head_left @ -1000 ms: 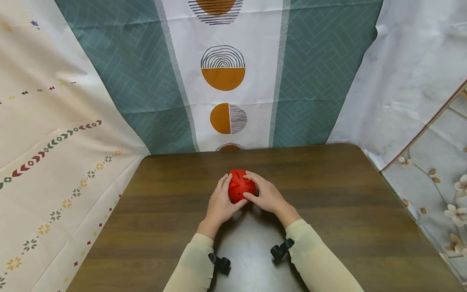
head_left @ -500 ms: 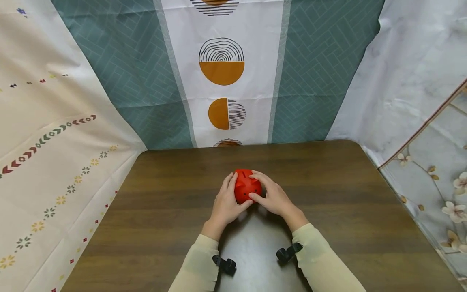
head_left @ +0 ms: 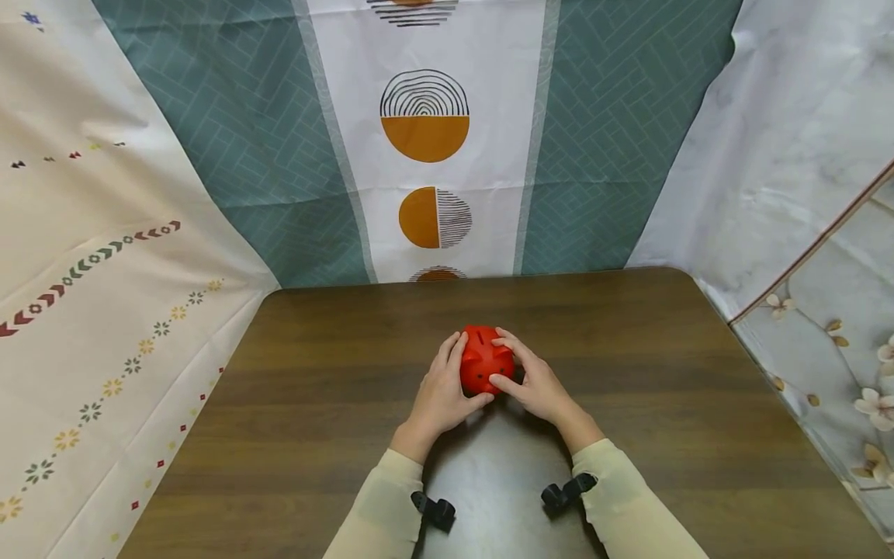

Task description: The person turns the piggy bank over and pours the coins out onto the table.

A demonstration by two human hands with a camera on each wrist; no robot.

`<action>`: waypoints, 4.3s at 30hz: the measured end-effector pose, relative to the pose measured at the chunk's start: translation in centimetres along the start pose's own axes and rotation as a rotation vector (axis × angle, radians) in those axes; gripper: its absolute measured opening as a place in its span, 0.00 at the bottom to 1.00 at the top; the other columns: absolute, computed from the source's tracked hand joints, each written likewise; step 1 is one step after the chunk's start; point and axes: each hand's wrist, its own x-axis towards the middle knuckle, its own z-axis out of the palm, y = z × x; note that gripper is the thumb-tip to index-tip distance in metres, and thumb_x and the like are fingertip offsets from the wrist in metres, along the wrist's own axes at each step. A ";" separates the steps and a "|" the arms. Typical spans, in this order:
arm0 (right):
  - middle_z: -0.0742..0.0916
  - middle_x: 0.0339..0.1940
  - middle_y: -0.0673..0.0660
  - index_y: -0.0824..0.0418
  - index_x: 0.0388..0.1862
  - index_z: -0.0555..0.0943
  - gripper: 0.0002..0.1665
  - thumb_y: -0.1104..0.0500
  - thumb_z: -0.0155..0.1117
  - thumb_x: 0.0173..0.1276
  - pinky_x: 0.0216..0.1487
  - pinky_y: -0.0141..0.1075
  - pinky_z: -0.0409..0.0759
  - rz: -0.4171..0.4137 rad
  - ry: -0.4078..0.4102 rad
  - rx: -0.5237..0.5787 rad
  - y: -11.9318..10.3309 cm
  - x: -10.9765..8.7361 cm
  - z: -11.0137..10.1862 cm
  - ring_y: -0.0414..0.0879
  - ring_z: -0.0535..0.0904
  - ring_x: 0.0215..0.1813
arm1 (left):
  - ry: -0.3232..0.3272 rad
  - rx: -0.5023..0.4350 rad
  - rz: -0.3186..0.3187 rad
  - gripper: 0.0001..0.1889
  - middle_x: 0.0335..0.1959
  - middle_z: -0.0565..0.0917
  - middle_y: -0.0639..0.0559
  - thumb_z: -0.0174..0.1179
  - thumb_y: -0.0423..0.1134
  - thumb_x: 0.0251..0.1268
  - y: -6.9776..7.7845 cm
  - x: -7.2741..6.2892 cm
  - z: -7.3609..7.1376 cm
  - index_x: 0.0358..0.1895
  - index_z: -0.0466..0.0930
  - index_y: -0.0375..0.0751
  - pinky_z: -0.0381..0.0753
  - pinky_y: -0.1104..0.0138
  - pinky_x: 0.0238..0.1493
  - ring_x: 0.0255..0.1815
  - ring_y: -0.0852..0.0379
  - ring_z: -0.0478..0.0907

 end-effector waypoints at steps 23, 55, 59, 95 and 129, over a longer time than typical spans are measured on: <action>0.62 0.76 0.47 0.43 0.75 0.59 0.51 0.48 0.75 0.56 0.58 0.51 0.76 0.006 0.037 0.084 0.6 -0.8 0.9 0.54 0.67 0.69 | -0.036 0.028 0.029 0.58 0.75 0.55 0.51 0.77 0.52 0.43 -0.7 -0.2 -0.4 0.77 0.48 0.48 0.73 0.48 0.59 0.68 0.46 0.64; 0.62 0.76 0.53 0.44 0.76 0.58 0.39 0.53 0.60 0.69 0.66 0.53 0.67 -0.098 0.113 -0.036 -0.2 -1.1 0.9 0.51 0.58 0.74 | 0.136 -0.096 0.092 0.50 0.72 0.62 0.47 0.67 0.61 0.52 -0.2 0.0 -0.6 0.73 0.56 0.38 0.75 0.50 0.58 0.65 0.46 0.69; 0.62 0.76 0.54 0.44 0.76 0.58 0.39 0.52 0.61 0.68 0.63 0.55 0.69 -0.110 0.112 -0.043 -0.2 -1.2 0.9 0.53 0.60 0.73 | 0.193 -0.084 0.123 0.47 0.69 0.66 0.46 0.69 0.58 0.53 -0.2 0.0 -0.6 0.72 0.59 0.39 0.76 0.51 0.56 0.63 0.46 0.71; 0.73 0.69 0.54 0.42 0.75 0.60 0.41 0.48 0.66 0.65 0.58 0.52 0.76 -0.046 0.252 -0.042 0.2 -1.0 0.9 0.53 0.75 0.63 | 0.050 -0.209 0.122 0.53 0.74 0.58 0.54 0.72 0.57 0.48 0.4 -0.1 -1.1 0.76 0.51 0.51 0.76 0.52 0.57 0.67 0.51 0.66; 0.76 0.66 0.53 0.44 0.77 0.57 0.55 0.48 0.76 0.53 0.47 0.48 0.82 -0.108 0.252 -0.088 0.4 -1.0 1.1 0.47 0.79 0.48 | 0.090 -0.413 -0.034 0.44 0.66 0.69 0.50 0.65 0.59 0.57 -0.2 0.0 -0.6 0.75 0.54 0.60 0.80 0.56 0.52 0.57 0.50 0.74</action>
